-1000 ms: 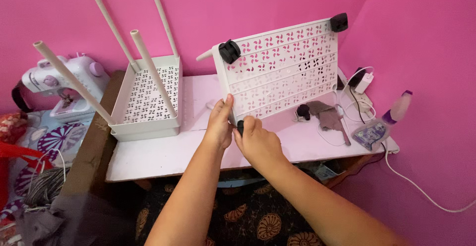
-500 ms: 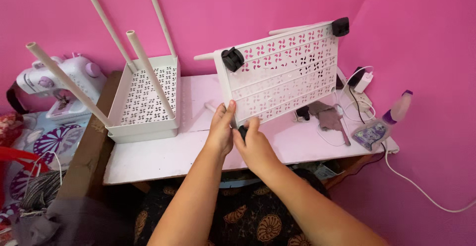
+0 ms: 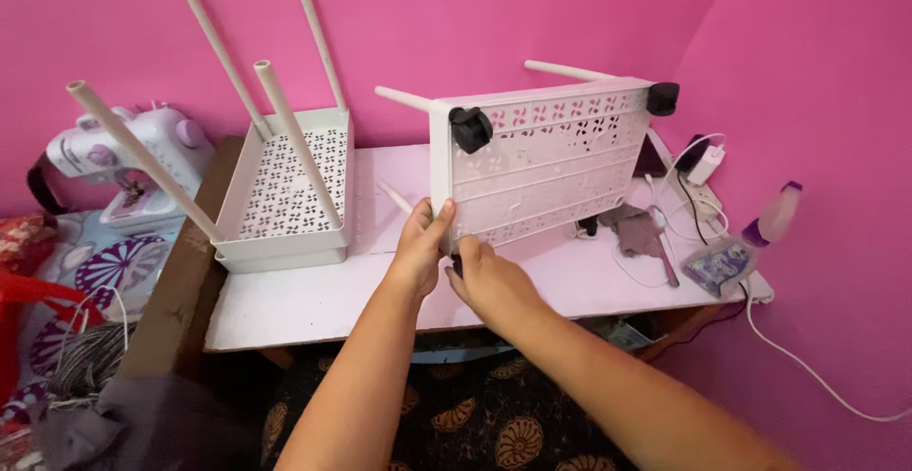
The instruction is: The person wipes several small black plastic feet with a gray cloth, then inserts white plastic tubes into the corner holes of two white perforated trays to form legs. Finally, the person attaches the black feet to the bottom of the tubes, completing the assembly of two small plastic racks.
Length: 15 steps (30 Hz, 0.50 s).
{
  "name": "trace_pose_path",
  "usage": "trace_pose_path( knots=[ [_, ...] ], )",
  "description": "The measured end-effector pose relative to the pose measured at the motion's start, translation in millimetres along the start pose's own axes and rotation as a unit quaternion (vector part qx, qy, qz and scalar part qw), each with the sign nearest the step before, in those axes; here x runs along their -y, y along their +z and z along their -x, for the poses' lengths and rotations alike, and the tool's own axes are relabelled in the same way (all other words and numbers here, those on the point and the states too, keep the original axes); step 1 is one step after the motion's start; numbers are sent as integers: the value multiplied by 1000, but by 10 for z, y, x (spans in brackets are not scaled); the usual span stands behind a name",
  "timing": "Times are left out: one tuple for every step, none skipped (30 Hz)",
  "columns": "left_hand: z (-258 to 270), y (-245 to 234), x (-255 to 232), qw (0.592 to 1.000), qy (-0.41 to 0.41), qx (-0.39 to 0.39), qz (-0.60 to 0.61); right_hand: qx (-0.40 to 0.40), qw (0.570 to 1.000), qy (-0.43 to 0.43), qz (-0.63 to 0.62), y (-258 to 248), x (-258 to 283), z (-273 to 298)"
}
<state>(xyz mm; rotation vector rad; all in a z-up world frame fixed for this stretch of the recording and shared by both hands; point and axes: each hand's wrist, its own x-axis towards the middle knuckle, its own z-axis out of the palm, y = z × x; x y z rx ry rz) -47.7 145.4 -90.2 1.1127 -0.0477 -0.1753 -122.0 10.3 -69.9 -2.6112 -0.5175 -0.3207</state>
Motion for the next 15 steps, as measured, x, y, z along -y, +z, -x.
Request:
trace_pose_path(
  knots=[
    [-7,-21,1,1000,7,0,6,-15,999,15,-38,61,12,-12],
    [-10,-37,14,1000,12,4,10,2,994,70,-83,132,25,-32],
    [-17,-58,25,1000,17,8,15,19,984,125,-129,215,46,-57],
    [-25,-75,42,999,20,14,35,36,968,181,-173,285,50,-69],
    [-35,-94,54,998,23,21,56,4,956,174,-237,351,53,-93],
    [-42,-115,65,996,27,25,77,-27,939,164,-300,413,63,-126],
    [-49,-134,71,996,20,22,90,-57,918,154,-361,453,65,-143],
    [-48,-159,70,995,13,18,102,-49,912,170,-369,477,68,-157],
    [-45,-180,68,993,6,14,114,-40,906,187,-377,487,73,-180],
    [-45,-197,63,992,10,16,124,-31,900,203,-384,484,79,-197],
    [-51,-209,52,991,13,18,134,-10,897,207,-392,469,80,-195],
    [-60,-211,45,989,17,20,144,11,893,210,-398,444,68,-178],
    [-59,-218,39,989,18,22,145,32,889,213,-404,419,44,-163],
    [-60,-231,26,989,18,24,146,41,879,206,-429,391,-4,-157],
    [-64,-241,19,989,19,27,146,49,867,198,-454,360,-89,-139]
  ],
)
